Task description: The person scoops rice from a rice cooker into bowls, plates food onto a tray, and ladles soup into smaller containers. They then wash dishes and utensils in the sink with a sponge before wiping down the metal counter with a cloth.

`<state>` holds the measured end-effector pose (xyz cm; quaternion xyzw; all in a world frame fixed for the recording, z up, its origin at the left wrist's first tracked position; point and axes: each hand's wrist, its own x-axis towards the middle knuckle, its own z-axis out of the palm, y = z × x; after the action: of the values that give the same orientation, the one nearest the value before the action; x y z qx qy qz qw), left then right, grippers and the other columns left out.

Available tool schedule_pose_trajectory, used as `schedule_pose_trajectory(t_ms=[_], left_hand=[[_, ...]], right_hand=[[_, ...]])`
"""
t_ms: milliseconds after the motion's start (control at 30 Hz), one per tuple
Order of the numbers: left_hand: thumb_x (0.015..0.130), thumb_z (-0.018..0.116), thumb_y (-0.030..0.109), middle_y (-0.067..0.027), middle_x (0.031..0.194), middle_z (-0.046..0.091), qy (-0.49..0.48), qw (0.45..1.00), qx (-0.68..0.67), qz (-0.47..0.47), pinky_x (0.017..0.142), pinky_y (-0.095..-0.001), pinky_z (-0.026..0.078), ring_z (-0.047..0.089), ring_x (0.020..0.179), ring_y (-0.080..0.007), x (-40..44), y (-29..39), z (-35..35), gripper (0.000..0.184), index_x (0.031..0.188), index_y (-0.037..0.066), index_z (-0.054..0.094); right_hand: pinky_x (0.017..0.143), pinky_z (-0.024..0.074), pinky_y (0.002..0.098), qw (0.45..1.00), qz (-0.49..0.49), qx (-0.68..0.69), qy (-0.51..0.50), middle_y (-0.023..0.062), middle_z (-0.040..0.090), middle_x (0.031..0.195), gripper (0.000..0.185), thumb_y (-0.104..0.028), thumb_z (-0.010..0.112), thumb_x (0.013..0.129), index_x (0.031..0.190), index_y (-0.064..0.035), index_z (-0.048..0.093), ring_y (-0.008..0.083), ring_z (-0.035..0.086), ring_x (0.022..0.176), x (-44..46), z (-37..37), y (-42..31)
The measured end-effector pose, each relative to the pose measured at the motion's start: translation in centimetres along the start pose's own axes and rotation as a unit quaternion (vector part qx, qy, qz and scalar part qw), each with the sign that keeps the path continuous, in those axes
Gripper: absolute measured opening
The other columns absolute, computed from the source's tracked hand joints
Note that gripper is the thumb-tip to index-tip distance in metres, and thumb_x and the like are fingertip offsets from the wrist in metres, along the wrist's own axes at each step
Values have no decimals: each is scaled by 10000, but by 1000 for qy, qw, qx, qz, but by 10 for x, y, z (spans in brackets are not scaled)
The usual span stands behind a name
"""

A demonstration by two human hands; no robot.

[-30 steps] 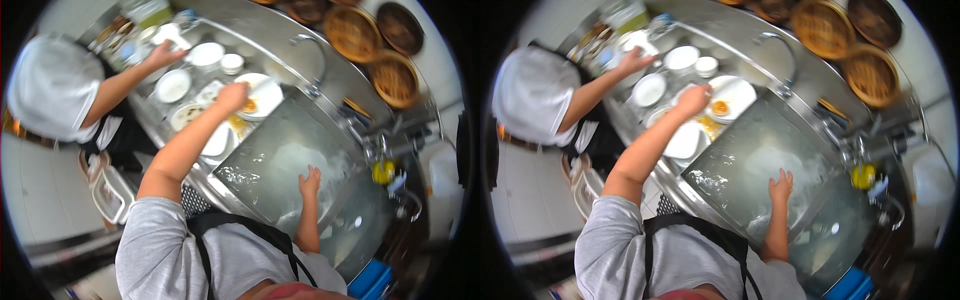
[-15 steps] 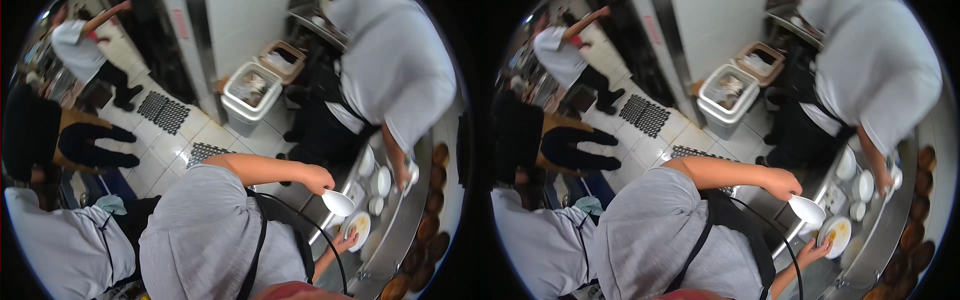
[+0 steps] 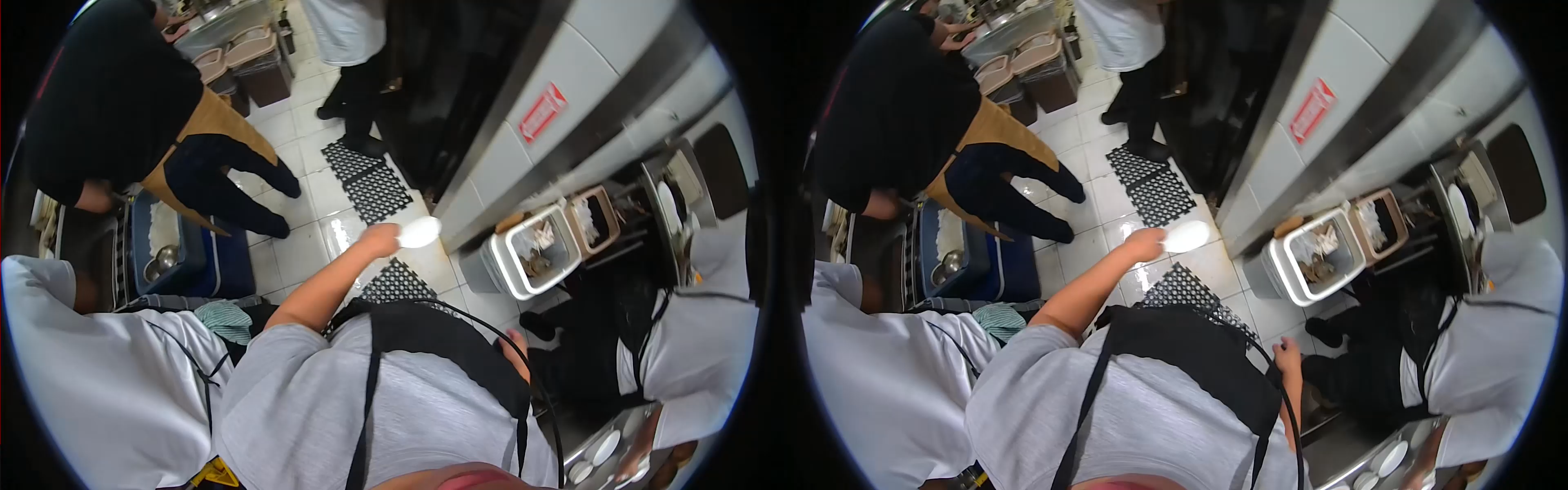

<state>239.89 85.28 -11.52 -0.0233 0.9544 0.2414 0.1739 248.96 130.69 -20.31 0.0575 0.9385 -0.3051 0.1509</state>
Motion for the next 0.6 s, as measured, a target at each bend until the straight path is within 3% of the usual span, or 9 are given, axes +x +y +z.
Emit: schedule_pose_trajectory(t_ms=[33, 67, 133, 233, 300, 433, 467, 567, 600], left_hand=[[667, 489, 151, -146, 884, 589, 33, 996, 12, -86, 711, -390, 449, 562, 836, -300, -1, -37, 0, 200, 818, 68, 592], [688, 487, 139, -139, 938, 585, 29, 980, 6, -199, 733, -385, 452, 560, 878, -289, -19, -53, -17, 217, 860, 74, 604], [722, 498, 108, -140, 1022, 559, -67, 945, 81, -310, 776, -363, 445, 538, 950, -289, -11, -166, 37, 263, 963, 79, 598], [734, 511, 129, -125, 1144, 491, -126, 864, -4, -487, 842, -357, 409, 481, 1049, -259, -63, -198, 34, 291, 1014, 73, 569], [739, 492, 146, -118, 1151, 488, -243, 841, 1, -484, 844, -352, 405, 477, 1058, -249, -65, -221, 33, 293, 1011, 69, 570], [736, 470, 143, -133, 1120, 509, -206, 810, -69, -545, 839, -349, 404, 485, 1049, -243, -33, -248, 8, 302, 1005, 60, 578], [732, 467, 137, -139, 1110, 514, -221, 795, -93, -557, 839, -349, 403, 488, 1045, -243, -15, -254, -3, 303, 1002, 55, 580], [717, 460, 120, -152, 1060, 541, -230, 792, -129, -550, 831, -357, 404, 511, 1010, -253, 37, -293, -13, 309, 988, 45, 586], [711, 458, 114, -155, 1040, 551, -228, 798, -135, -542, 828, -361, 405, 521, 995, -258, 54, -305, -9, 311, 984, 42, 588]], right_hand=[[683, 449, 357, 994, 50, -32, -93, 182, 595, 819, 366, -225, 601, 678, 953, 13, 561, 288, 580, 756, 6, 1, -29], [662, 454, 358, 993, 19, -25, -116, 144, 610, 715, 305, -265, 598, 684, 826, 4, 609, 253, 594, 720, 55, 84, 92], [665, 454, 363, 965, 44, -155, -209, 141, 608, 696, 290, -272, 573, 696, 792, -2, 613, 250, 596, 719, 71, 89, 73], [671, 453, 369, 917, 33, -271, -291, 138, 605, 668, 285, -282, 536, 714, 742, -10, 618, 246, 598, 718, 116, 84, 31], [675, 452, 374, 884, -6, -341, -320, 135, 603, 649, 295, -289, 511, 726, 708, -16, 621, 243, 599, 718, 160, 82, -11], [683, 451, 383, 831, -131, -437, -317, 131, 599, 610, 339, -302, 462, 750, 640, -28, 628, 238, 601, 716, 271, 103, -127], [684, 446, 394, 846, -112, -415, -316, 162, 595, 681, 216, -206, 504, 698, 659, -33, 627, 273, 589, 739, 299, 110, -163], [686, 446, 410, 837, -290, -412, -213, 205, 587, 726, 202, -172, 509, 673, 720, -17, 631, 331, 574, 769, 404, 159, -207], [695, 443, 412, 890, -216, -340, -215, 214, 583, 747, 244, -198, 491, 680, 729, 2, 622, 343, 567, 774, 427, 153, -251]])
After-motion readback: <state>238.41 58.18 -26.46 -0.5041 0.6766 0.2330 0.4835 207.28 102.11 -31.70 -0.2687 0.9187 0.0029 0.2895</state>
